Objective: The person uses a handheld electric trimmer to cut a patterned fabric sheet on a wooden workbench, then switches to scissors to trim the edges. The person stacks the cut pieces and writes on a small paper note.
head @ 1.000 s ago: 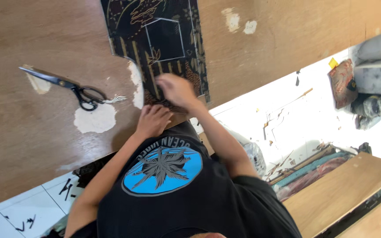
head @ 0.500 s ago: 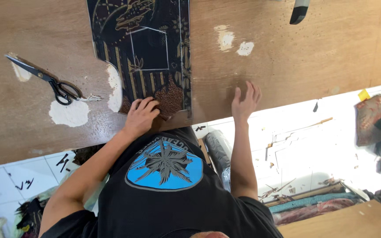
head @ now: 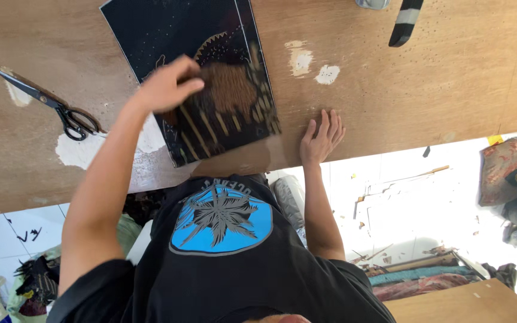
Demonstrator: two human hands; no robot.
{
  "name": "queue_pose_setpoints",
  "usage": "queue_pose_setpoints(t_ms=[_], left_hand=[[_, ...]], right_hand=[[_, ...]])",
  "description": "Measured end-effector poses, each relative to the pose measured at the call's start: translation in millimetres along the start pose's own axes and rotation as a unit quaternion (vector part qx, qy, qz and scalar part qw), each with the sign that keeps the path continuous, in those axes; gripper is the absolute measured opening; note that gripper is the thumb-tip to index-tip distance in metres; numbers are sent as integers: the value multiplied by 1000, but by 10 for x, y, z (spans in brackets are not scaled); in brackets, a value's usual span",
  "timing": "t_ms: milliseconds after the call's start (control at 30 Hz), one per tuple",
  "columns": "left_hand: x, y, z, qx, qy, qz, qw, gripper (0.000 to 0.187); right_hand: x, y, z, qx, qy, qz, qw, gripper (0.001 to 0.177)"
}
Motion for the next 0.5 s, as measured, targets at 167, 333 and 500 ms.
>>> queue_pose_setpoints(t_ms=[167,333,500], left_hand=[[31,-437,-433,33,10,87,996,47],[-73,-578,-508,-7,30,164,986,28],[-30,-649,-414,34,-15,171,984,24]], right_hand=[[9,-5,13,7,5,6,1000,41],[-4,-5,-15,1,14,9,1000,40],[-10,-36,-30,6,21,21,1000,40]])
Point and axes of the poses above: each hand's wrist, its own y-axis away from the middle knuckle, its own x-axis out of the back of the hand, z = x × y, the point moved 1 cm from there along -y, towards the middle knuckle, and after that the axes turned 12 degrees about -z, right-handed, at the moved point
